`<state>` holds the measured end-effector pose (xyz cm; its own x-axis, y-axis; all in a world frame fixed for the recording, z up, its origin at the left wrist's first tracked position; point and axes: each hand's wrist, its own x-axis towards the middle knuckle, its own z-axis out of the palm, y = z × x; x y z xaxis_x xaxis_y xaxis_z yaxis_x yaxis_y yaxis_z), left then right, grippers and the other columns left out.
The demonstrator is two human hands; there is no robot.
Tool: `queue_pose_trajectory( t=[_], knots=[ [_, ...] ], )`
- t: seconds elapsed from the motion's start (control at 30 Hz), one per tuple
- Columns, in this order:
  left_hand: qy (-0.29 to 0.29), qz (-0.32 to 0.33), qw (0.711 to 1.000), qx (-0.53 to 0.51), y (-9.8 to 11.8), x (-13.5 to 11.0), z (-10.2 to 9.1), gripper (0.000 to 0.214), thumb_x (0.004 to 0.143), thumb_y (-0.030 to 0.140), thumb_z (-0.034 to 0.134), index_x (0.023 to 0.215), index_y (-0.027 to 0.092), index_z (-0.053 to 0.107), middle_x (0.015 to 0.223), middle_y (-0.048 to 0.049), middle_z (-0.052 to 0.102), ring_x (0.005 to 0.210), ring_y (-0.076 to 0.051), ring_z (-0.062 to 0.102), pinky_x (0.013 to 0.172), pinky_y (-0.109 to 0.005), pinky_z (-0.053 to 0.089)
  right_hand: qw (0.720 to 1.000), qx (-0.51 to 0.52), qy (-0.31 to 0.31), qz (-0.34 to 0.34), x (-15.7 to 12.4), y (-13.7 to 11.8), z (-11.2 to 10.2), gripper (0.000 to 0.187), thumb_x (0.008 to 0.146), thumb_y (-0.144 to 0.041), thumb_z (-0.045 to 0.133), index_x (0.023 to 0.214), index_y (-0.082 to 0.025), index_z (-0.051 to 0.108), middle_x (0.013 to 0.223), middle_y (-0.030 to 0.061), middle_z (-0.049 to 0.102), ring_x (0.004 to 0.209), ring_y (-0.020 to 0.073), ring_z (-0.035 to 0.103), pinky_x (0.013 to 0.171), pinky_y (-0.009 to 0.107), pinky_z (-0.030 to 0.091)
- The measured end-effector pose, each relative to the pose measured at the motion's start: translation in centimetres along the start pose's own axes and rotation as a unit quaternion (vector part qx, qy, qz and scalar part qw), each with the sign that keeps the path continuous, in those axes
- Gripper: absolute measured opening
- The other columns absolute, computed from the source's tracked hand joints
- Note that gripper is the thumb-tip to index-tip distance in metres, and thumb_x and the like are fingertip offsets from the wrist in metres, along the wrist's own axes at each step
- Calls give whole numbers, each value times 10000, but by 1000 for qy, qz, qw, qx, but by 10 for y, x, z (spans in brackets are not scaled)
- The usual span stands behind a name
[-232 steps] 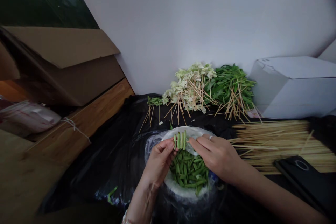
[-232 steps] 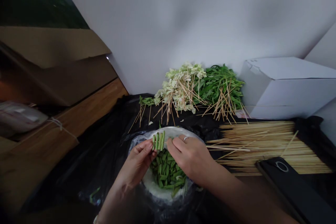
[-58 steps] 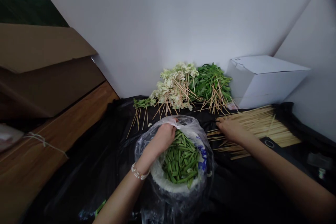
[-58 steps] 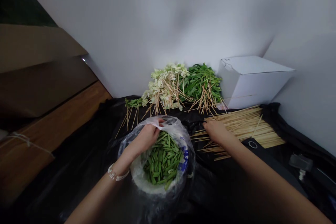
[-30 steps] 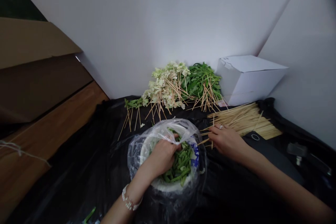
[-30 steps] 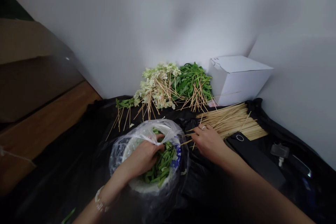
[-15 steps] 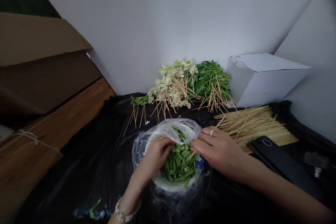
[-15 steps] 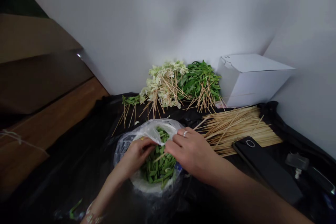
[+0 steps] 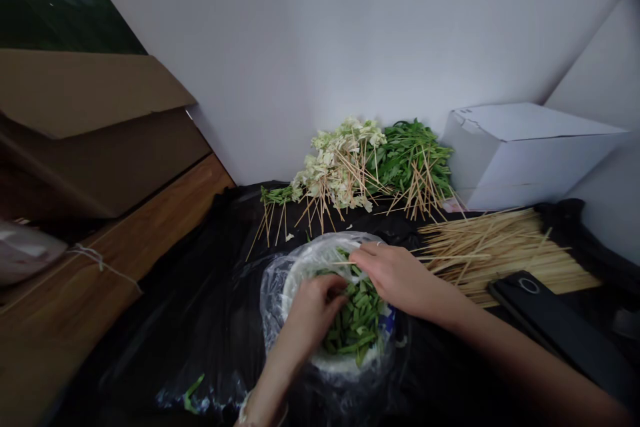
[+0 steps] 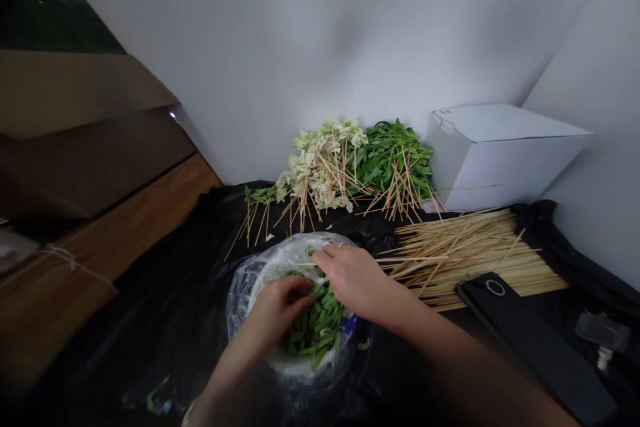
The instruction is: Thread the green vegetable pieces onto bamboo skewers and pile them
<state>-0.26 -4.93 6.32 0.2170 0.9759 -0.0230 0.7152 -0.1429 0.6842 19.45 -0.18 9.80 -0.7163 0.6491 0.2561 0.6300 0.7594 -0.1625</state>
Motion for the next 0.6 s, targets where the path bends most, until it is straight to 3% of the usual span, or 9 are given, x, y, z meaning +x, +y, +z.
queue_pose_trajectory(
  t=[0.07,0.2,0.33,0.5,0.6],
  knots=[
    [-4,-37,990,-137,-3,-9,-4,165,782,196,657,935,201,719,842,-41,749,797,-215,676,748,-346,516,1000,17,14,-14,-5,-2,-6,231,833,-29,441,945,-170,587,912,31,622,779,146,562,663,268,376],
    [-13,-82,923,-376,-2,-23,-7,186,730,260,761,896,185,727,788,-23,737,712,-158,647,706,-291,508,997,42,50,-39,-14,-9,-15,316,870,-50,423,1087,-193,601,866,9,598,696,126,539,601,260,352],
    [17,-95,856,-508,5,-25,-11,189,711,252,817,855,159,739,765,-22,720,668,-104,612,632,-203,481,992,28,97,-72,-21,-16,-19,370,899,-72,402,1194,-197,587,820,2,582,625,129,526,551,278,331],
    [30,-137,741,-657,9,-21,-15,249,658,220,871,866,156,749,796,-17,730,688,-82,644,616,-147,503,988,-6,127,-86,-24,-18,-19,373,908,-59,366,1181,-178,591,785,-2,562,600,138,527,530,297,328],
    [32,-142,710,-689,8,-21,-16,258,643,194,881,865,139,761,774,-21,731,671,-77,648,614,-137,520,987,-26,131,-86,-23,-18,-18,353,910,-67,371,1160,-179,594,779,-3,558,587,137,520,524,298,323]
  ],
)
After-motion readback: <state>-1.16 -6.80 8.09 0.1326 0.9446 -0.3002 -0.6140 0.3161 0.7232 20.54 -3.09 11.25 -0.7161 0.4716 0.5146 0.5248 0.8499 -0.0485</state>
